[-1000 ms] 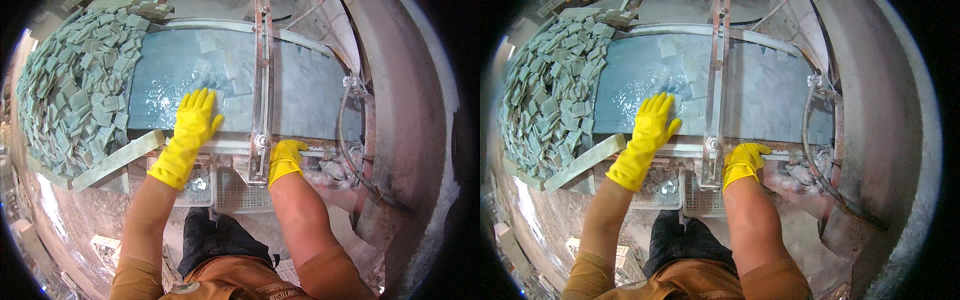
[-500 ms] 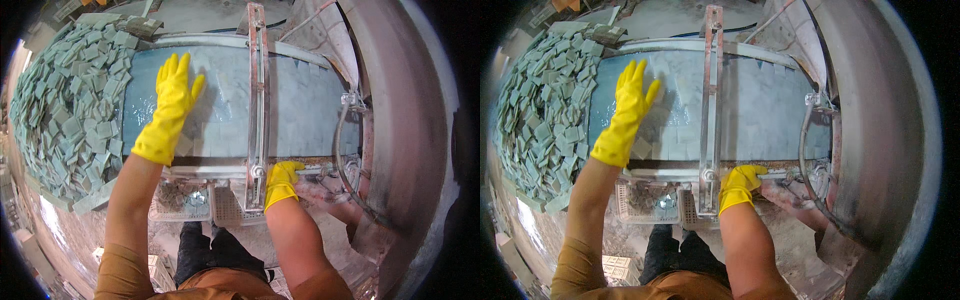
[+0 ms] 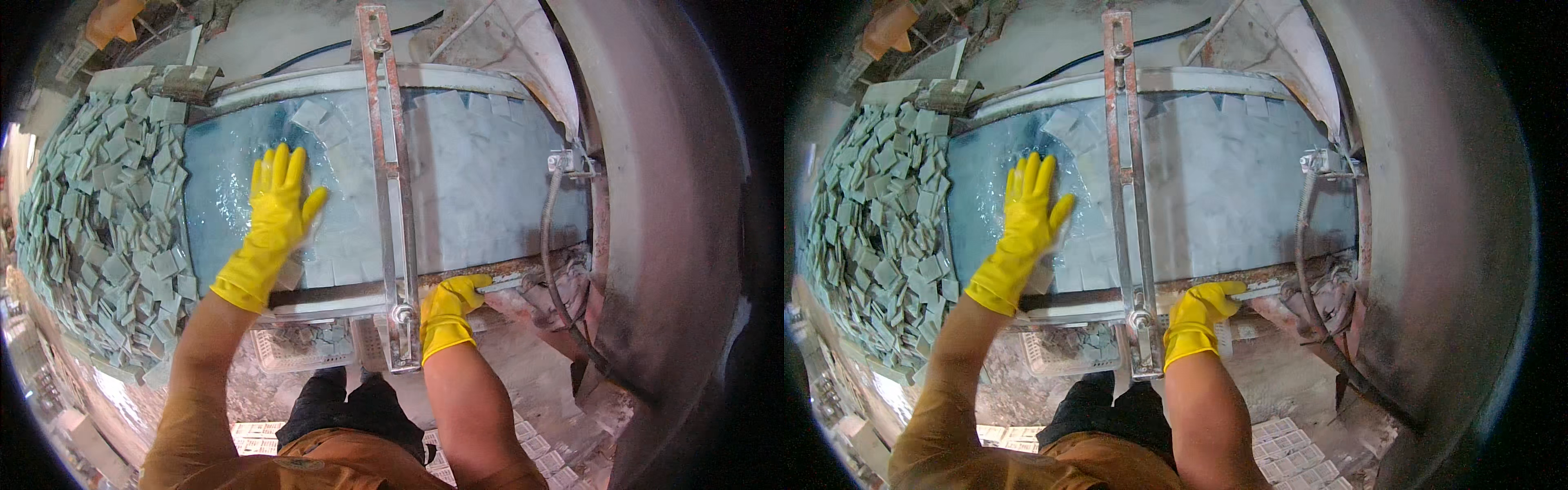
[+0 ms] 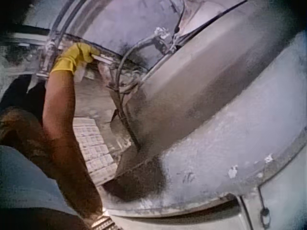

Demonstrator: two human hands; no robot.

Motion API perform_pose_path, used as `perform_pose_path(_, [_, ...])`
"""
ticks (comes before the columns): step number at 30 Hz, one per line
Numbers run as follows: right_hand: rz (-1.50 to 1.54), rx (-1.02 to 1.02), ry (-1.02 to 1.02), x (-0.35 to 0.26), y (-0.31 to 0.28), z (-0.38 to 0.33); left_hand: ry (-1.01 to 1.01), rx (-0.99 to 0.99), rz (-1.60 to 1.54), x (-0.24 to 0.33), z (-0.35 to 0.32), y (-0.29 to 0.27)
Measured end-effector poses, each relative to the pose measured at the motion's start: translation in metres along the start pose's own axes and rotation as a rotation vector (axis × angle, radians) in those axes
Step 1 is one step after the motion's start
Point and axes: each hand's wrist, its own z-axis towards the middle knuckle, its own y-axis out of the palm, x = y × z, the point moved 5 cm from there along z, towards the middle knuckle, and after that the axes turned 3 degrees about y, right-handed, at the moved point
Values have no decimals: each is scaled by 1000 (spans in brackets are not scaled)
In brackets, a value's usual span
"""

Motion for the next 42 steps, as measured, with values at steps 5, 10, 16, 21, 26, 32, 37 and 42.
perform_pose_path(5, [-6,-23,21,10,10,9,-198,15,4,52,39,23])
perform_pose_path(10, [17,24,-4,17,25,43,-199,52,-87,77,34,23])
perform_pose_path(16, [-26,-51,211,15,45,91,-33,98,-184,100,19,23])
perform_pose_path(21, [-63,-246,153,-41,-17,-53,93,68,-231,53,1,-37])
perform_pose_path(26, [-131,-216,126,-32,-15,-20,-171,87,312,-134,-12,-142])
perform_pose_path(32, [107,-167,155,-22,-6,-29,-365,23,826,-215,-32,-128])
perform_pose_path(37, [278,-144,59,-2,22,24,-423,-27,445,-154,-48,-82])
perform_pose_path(42, [73,-163,161,-30,-14,-45,-244,-64,206,-122,-40,-115])
